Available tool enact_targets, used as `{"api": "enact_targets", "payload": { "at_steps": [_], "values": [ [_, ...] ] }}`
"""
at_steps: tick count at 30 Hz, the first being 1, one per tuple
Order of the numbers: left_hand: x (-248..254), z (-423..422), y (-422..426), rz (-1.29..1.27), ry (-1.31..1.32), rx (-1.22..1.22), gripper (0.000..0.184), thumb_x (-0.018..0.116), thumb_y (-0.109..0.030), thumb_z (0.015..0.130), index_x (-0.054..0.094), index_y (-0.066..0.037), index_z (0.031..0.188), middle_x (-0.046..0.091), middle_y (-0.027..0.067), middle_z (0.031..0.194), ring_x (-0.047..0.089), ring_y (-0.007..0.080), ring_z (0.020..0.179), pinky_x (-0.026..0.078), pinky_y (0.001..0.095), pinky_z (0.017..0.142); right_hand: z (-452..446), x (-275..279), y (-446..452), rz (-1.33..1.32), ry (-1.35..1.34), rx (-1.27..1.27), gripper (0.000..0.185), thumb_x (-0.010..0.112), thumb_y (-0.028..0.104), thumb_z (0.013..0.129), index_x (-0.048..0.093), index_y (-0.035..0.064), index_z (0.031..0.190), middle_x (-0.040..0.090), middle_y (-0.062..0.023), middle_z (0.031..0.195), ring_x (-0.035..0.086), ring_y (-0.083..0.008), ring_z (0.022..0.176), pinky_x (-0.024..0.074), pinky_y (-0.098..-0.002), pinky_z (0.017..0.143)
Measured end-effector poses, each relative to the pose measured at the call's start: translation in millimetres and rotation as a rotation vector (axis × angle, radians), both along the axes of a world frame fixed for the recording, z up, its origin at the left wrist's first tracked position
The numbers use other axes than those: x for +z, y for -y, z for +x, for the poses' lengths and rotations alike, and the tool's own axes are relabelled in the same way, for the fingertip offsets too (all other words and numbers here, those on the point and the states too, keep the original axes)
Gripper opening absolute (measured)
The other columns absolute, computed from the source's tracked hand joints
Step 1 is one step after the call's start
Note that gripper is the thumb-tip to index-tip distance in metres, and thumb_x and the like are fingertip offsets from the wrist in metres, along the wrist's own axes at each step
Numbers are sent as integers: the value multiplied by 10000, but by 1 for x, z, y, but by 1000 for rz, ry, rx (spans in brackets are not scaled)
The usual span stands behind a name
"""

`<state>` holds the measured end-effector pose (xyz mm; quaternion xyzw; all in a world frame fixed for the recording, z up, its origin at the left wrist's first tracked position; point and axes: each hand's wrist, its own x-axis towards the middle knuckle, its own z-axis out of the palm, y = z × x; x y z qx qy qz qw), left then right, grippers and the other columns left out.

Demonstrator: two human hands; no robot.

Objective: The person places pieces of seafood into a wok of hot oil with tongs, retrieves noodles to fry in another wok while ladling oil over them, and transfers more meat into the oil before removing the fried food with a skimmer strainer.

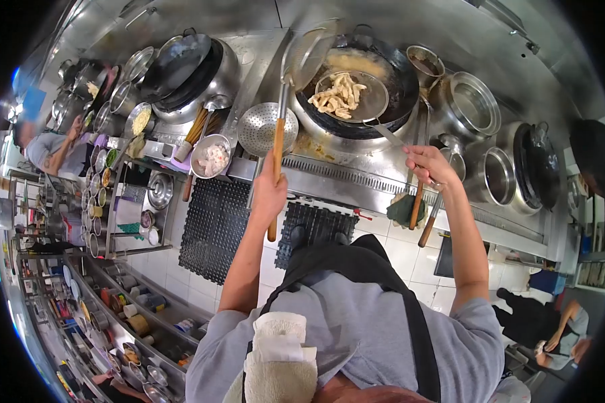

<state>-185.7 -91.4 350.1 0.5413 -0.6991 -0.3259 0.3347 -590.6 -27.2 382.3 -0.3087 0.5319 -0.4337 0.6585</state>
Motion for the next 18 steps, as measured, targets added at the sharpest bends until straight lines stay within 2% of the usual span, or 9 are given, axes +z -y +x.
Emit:
{"api": "enact_targets", "payload": {
  "at_steps": [1, 2, 5, 6, 9, 10, 14, 17, 18],
  "values": [
    [-2, 9, -2, -4, -13, 15, 641, 557, -27, 858, 348, -31, 1464, 618, 350, 1006, 600, 525, 943, 500, 492, 798, -2, -3, 1, -3, -18, 16, 364, 561, 51, 929, 471, -118, 1238, 574, -40, 755, 408, -38, 408, 312, -204, 335],
    [-20, 21, -3, -48, 13, 31, 615, 538, -11, 870, 363, -31, 1459, 649, 280, 929, 664, 424, 736, 526, 445, 658, -4, -7, 2, -6, -35, 32, 380, 563, 52, 927, 463, -121, 1250, 574, -40, 753, 408, -38, 408, 312, -204, 335],
    [3, 28, -36, 348, -318, 135, 576, 505, 1, 884, 380, -25, 1446, 605, 134, 775, 595, 216, 512, 484, 344, 475, -3, -6, 8, -6, -84, 50, 394, 567, 54, 925, 469, -117, 1266, 573, -35, 745, 408, -40, 404, 308, -210, 331],
    [4, 27, -47, 330, -460, 141, 464, 490, 10, 891, 441, -10, 1351, 506, 25, 707, 470, 74, 445, 404, 250, 384, -3, -7, 11, -5, -94, 54, 390, 566, 55, 926, 475, -114, 1265, 572, -33, 742, 409, -40, 404, 308, -212, 330],
    [-5, 35, -62, 482, -585, 165, 360, 507, 9, 880, 476, -1, 1238, 527, 43, 716, 478, 104, 429, 420, 268, 387, 5, -14, 17, -33, -126, 34, 388, 554, 52, 929, 485, -110, 1274, 574, -34, 736, 409, -45, 399, 306, -218, 329],
    [-7, 38, -65, 522, -672, 157, 228, 529, -26, 889, 491, -13, 1114, 536, 51, 735, 491, 118, 450, 429, 285, 398, 9, -16, 20, -50, -138, 26, 388, 548, 50, 929, 488, -109, 1278, 576, -36, 735, 408, -47, 396, 304, -220, 330],
    [-13, 42, -72, 765, -930, 108, 154, 555, -81, 908, 472, -22, 1023, 543, 83, 749, 508, 137, 511, 444, 311, 444, 52, -10, 15, -143, -225, -2, 434, 501, 10, 929, 449, -118, 1340, 579, -58, 705, 410, -64, 380, 296, -230, 334],
    [-9, 41, -76, 839, -1077, 102, 173, 557, -77, 905, 465, -19, 1040, 547, 94, 775, 492, 134, 514, 428, 301, 457, 99, -21, 3, -150, -239, -67, 448, 497, 13, 940, 454, -49, 1382, 568, -57, 689, 419, -69, 380, 304, -243, 332],
    [-6, 42, -76, 848, -1117, 92, 176, 552, -72, 907, 460, -20, 1048, 544, 97, 792, 479, 128, 520, 413, 297, 468, 117, -30, -3, -156, -208, -79, 440, 500, 12, 940, 480, -23, 1379, 586, -55, 704, 453, -76, 413, 340, -241, 368]
  ]
}}
